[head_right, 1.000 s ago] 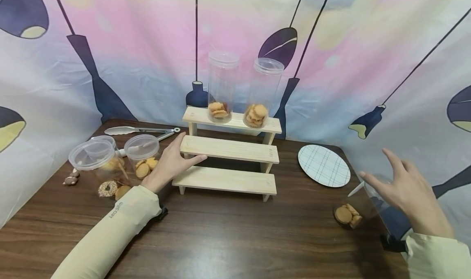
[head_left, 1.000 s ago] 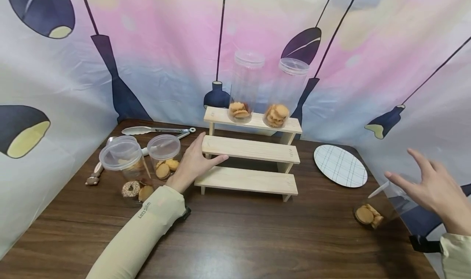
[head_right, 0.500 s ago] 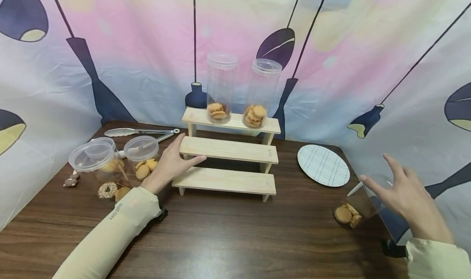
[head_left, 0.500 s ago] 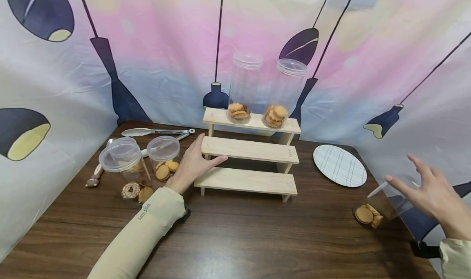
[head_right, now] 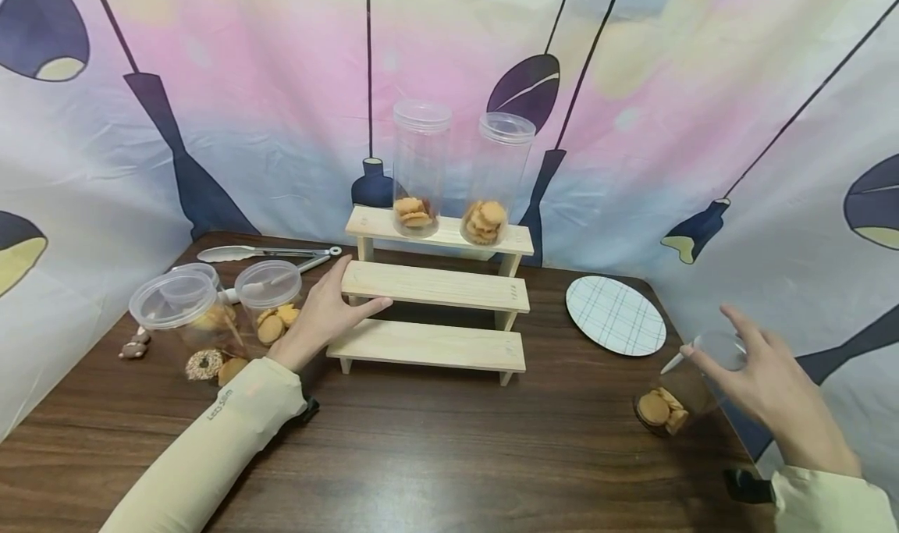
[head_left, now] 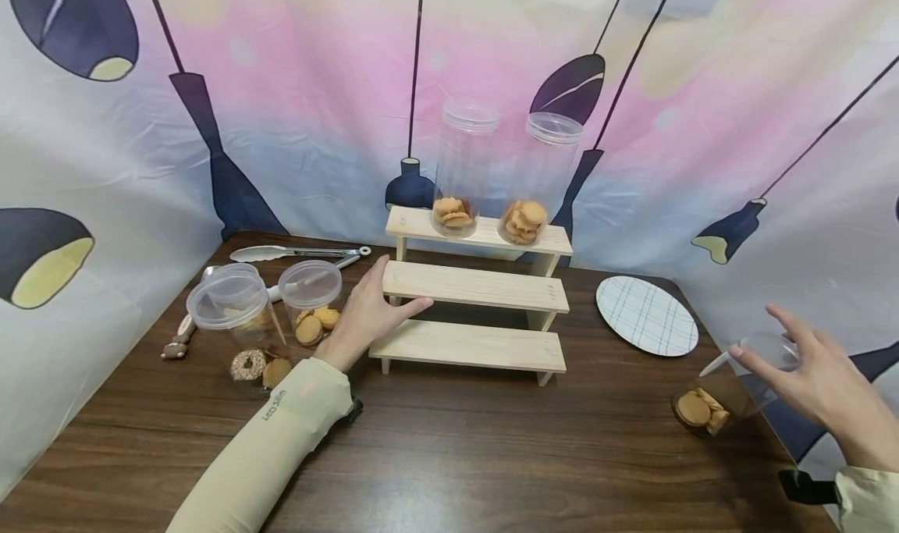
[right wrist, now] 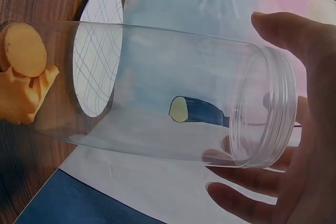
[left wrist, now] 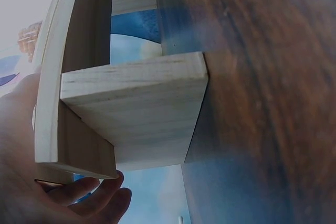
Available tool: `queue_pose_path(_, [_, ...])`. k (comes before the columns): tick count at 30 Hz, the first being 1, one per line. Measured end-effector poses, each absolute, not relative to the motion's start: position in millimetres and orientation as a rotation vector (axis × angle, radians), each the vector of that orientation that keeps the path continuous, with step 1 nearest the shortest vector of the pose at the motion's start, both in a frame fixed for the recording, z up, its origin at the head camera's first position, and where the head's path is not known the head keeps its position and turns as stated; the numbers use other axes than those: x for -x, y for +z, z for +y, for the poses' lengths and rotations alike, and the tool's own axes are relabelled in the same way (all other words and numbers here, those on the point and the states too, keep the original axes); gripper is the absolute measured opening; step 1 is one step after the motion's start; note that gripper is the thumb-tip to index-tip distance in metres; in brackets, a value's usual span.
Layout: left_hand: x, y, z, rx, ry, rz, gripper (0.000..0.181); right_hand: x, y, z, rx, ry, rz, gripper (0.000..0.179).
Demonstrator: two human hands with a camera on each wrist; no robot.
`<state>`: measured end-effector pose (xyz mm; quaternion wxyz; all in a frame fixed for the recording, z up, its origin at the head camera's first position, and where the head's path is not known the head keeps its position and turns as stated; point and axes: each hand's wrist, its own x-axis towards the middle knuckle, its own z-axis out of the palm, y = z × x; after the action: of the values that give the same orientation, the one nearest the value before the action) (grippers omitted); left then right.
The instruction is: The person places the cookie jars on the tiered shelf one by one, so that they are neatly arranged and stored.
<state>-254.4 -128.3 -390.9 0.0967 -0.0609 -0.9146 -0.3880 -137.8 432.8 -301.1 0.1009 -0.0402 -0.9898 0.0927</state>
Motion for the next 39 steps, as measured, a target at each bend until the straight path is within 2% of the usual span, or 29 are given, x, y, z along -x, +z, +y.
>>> queue_pose_path(21, [254.2,-392.0,-128.5,0.185,-1.16,-2.705,0.123,135.7,-307.3,433.4,0.151,0.207,-2.94,0.089])
queue_pose_path(39, [255.2,-391.3,-128.6,0.179,-1.16,-2.712,0.125,136.0,-310.0,433.3,0.167,0.192,-2.934,0.088])
